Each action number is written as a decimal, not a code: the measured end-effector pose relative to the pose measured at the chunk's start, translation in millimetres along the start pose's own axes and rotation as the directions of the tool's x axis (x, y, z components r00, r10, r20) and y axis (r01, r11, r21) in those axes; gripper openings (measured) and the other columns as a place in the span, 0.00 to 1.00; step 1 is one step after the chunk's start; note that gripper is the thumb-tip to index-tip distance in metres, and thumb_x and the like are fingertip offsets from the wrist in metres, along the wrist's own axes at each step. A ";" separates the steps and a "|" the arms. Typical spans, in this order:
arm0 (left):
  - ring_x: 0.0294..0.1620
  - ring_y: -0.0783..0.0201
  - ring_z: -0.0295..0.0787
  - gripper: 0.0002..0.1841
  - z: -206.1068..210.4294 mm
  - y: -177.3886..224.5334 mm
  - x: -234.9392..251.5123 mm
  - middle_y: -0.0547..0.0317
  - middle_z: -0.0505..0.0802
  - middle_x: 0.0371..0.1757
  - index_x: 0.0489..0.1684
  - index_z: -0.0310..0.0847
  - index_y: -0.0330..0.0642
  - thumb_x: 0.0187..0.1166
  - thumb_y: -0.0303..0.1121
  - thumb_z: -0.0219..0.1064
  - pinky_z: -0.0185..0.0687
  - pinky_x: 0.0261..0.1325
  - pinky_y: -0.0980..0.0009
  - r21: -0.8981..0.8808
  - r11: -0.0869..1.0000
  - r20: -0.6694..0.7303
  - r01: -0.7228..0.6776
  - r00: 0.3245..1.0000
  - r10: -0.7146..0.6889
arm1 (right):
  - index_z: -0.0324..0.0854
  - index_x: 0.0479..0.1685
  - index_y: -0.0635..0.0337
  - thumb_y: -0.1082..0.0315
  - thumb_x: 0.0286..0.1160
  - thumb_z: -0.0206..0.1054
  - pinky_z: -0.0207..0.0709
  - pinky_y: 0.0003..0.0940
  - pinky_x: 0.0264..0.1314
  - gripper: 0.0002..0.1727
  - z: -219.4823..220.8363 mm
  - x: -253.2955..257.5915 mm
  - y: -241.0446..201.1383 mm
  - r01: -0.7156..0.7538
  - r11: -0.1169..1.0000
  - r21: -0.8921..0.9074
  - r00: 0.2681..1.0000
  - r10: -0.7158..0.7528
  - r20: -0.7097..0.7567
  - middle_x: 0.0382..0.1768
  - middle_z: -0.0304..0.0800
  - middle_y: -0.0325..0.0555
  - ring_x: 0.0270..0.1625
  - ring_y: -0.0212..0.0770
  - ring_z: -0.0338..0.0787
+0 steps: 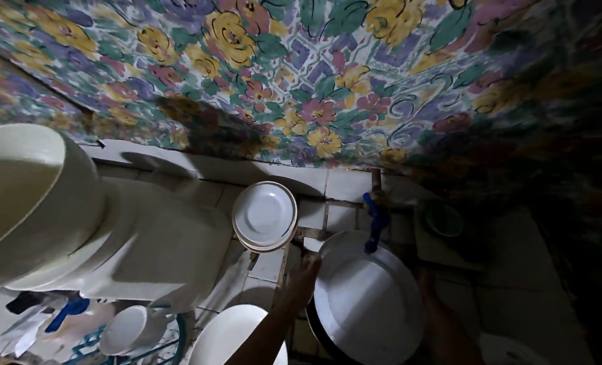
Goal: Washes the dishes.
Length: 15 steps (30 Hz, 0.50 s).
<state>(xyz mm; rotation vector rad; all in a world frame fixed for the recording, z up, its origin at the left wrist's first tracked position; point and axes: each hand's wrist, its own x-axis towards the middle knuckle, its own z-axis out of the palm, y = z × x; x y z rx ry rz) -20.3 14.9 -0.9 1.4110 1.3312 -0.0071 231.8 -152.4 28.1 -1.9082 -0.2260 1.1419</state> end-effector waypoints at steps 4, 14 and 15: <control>0.76 0.51 0.79 0.31 -14.7 9.4 -13.7 0.42 0.86 0.72 0.75 0.78 0.36 0.94 0.53 0.43 0.68 0.82 0.50 -0.142 0.989 -0.109 -0.052 0.993 0.037 | 0.68 0.84 0.57 0.43 0.92 0.46 0.78 0.52 0.74 0.34 17.0 4.2 17.1 -0.072 0.995 0.069 0.996 0.076 -0.052 0.75 0.80 0.53 0.74 0.46 0.82; 0.90 0.51 0.62 0.31 -42.3 37.4 -21.1 0.43 0.79 0.81 0.74 0.78 0.31 0.95 0.48 0.40 0.36 0.95 0.52 -0.004 0.949 -0.247 -0.315 0.920 0.304 | 0.65 0.85 0.57 0.40 0.90 0.45 0.76 0.52 0.74 0.36 66.9 27.6 22.0 -0.110 0.935 0.336 0.992 0.123 -0.016 0.77 0.77 0.53 0.75 0.46 0.80; 0.90 0.51 0.62 0.31 -43.1 37.9 -17.9 0.43 0.79 0.82 0.75 0.78 0.31 0.95 0.48 0.40 0.37 0.95 0.52 -0.013 0.947 -0.252 -0.322 0.917 0.308 | 0.65 0.85 0.57 0.39 0.90 0.46 0.76 0.51 0.74 0.36 67.9 30.5 21.6 -0.110 0.925 0.364 0.993 0.121 -0.009 0.77 0.78 0.53 0.75 0.46 0.80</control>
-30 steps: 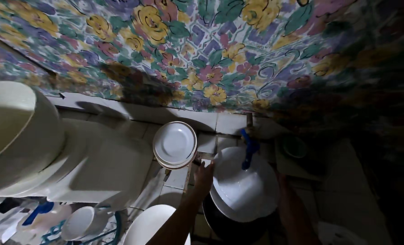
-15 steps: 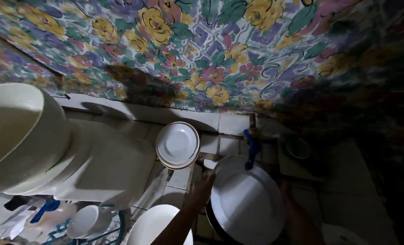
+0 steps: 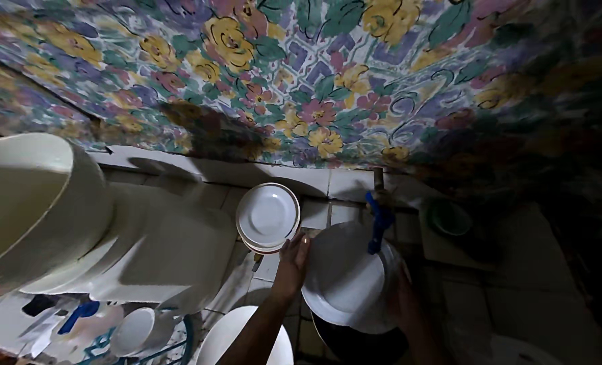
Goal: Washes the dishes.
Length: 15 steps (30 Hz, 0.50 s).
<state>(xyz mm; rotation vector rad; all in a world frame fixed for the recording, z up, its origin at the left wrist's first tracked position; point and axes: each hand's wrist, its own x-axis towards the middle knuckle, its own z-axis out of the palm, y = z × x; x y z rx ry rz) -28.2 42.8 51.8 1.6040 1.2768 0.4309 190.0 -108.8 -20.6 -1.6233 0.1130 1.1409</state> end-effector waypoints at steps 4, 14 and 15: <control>0.86 0.46 0.67 0.28 8.2 -2.4 19.2 0.42 0.80 0.80 0.75 0.79 0.35 0.90 0.49 0.53 0.52 0.90 0.49 0.038 0.999 -0.062 0.017 0.998 -0.015 | 0.68 0.82 0.58 0.44 0.92 0.45 0.80 0.46 0.67 0.32 4.2 -0.6 -10.8 0.018 0.999 0.042 1.000 -0.019 0.016 0.71 0.81 0.53 0.68 0.43 0.83; 0.95 0.41 0.44 0.42 104.9 -23.0 51.1 0.39 0.57 0.93 0.92 0.54 0.35 0.87 0.59 0.51 0.34 0.95 0.43 0.439 0.898 -0.119 0.024 0.992 0.032 | 0.74 0.75 0.64 0.53 0.92 0.52 0.82 0.46 0.67 0.26 4.6 -41.8 -28.4 0.133 0.991 -0.022 0.980 -0.135 -0.148 0.66 0.85 0.54 0.65 0.43 0.86; 0.96 0.41 0.41 0.45 119.5 -18.9 44.8 0.39 0.54 0.94 0.93 0.52 0.37 0.84 0.63 0.51 0.32 0.95 0.41 0.485 0.873 -0.081 -0.058 0.991 0.111 | 0.73 0.75 0.63 0.52 0.93 0.50 0.83 0.46 0.67 0.27 3.5 -40.7 -25.1 0.137 0.991 0.001 0.983 -0.136 -0.123 0.65 0.85 0.54 0.65 0.43 0.86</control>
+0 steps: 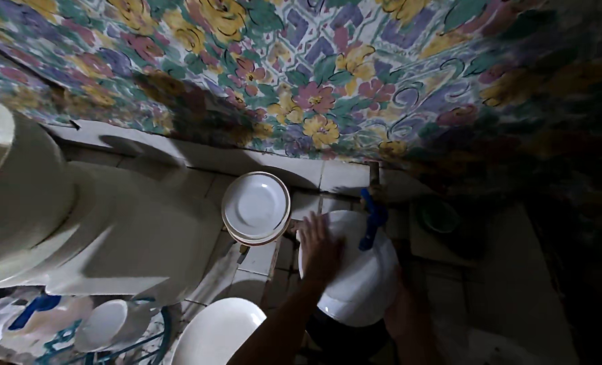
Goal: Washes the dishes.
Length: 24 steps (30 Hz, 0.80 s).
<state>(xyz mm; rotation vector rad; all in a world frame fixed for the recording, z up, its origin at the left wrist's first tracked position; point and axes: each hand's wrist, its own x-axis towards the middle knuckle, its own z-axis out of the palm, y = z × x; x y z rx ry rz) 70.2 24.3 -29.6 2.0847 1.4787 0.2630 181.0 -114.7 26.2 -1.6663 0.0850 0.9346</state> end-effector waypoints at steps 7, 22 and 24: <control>0.96 0.49 0.42 0.39 -7.5 26.8 -23.5 0.56 0.58 0.95 0.94 0.56 0.59 0.84 0.66 0.51 0.32 0.93 0.37 -0.048 0.866 0.191 -0.498 0.846 0.497 | 0.71 0.75 0.62 0.52 0.94 0.47 0.84 0.38 0.58 0.25 5.0 -3.2 -1.0 -0.003 0.999 0.039 1.000 0.003 0.002 0.58 0.85 0.49 0.55 0.36 0.87; 0.96 0.47 0.41 0.34 -11.4 -2.8 -2.0 0.59 0.57 0.96 0.93 0.58 0.63 0.88 0.63 0.44 0.35 0.92 0.34 -0.014 0.948 0.105 -0.319 0.942 0.319 | 0.68 0.77 0.64 0.54 0.95 0.44 0.84 0.36 0.61 0.26 3.2 -6.7 -6.3 0.075 0.997 0.000 0.997 -0.075 0.035 0.61 0.84 0.50 0.59 0.34 0.86; 0.95 0.48 0.47 0.35 -14.5 -12.1 10.5 0.58 0.62 0.94 0.93 0.60 0.58 0.88 0.61 0.46 0.43 0.93 0.44 -0.062 0.980 0.109 -0.191 0.974 0.196 | 0.70 0.77 0.63 0.55 0.94 0.48 0.84 0.39 0.62 0.25 2.9 -4.0 -2.8 0.061 0.998 -0.007 0.998 -0.061 -0.024 0.61 0.84 0.51 0.60 0.37 0.86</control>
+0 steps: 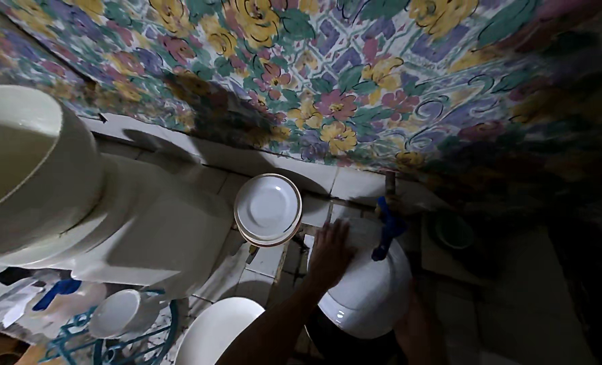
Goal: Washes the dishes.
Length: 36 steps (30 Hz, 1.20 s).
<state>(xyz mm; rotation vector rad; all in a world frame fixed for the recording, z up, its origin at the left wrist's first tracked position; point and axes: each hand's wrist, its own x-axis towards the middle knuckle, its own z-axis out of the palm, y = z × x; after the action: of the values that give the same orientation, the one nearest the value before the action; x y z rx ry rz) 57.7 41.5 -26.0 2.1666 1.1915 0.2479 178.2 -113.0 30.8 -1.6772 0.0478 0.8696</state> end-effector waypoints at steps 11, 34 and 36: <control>0.93 0.53 0.56 0.26 26.6 49.2 -79.6 0.62 0.74 0.88 0.86 0.71 0.50 0.88 0.41 0.59 0.44 0.91 0.35 0.029 0.876 -0.030 -0.482 0.875 0.482 | 0.78 0.62 0.59 0.47 0.94 0.42 0.86 0.36 0.42 0.27 23.7 -4.0 4.6 -0.164 0.979 0.124 0.985 0.156 0.072 0.40 0.88 0.43 0.39 0.34 0.88; 0.98 0.52 0.33 0.32 -16.9 34.5 11.7 0.66 0.55 0.96 0.94 0.57 0.56 0.91 0.54 0.46 0.23 0.94 0.37 0.018 0.959 0.182 -0.284 0.944 0.276 | 0.68 0.75 0.58 0.53 0.94 0.45 0.87 0.35 0.51 0.23 -47.4 5.6 12.3 -0.091 0.981 0.171 0.994 0.078 0.082 0.52 0.87 0.41 0.50 0.30 0.89; 0.96 0.53 0.44 0.34 -0.2 53.8 -6.6 0.59 0.62 0.94 0.92 0.60 0.53 0.89 0.57 0.50 0.29 0.95 0.40 0.007 0.922 0.194 -0.387 0.905 0.378 | 0.70 0.73 0.61 0.55 0.95 0.44 0.88 0.34 0.52 0.23 -33.2 1.9 11.2 -0.046 0.987 0.153 0.992 0.027 0.121 0.51 0.88 0.41 0.50 0.30 0.89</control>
<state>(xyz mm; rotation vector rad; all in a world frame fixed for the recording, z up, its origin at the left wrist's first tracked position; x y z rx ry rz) 90.9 15.8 8.4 2.3928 0.6635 0.1754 191.4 -144.2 21.6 -1.4803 0.0635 0.9674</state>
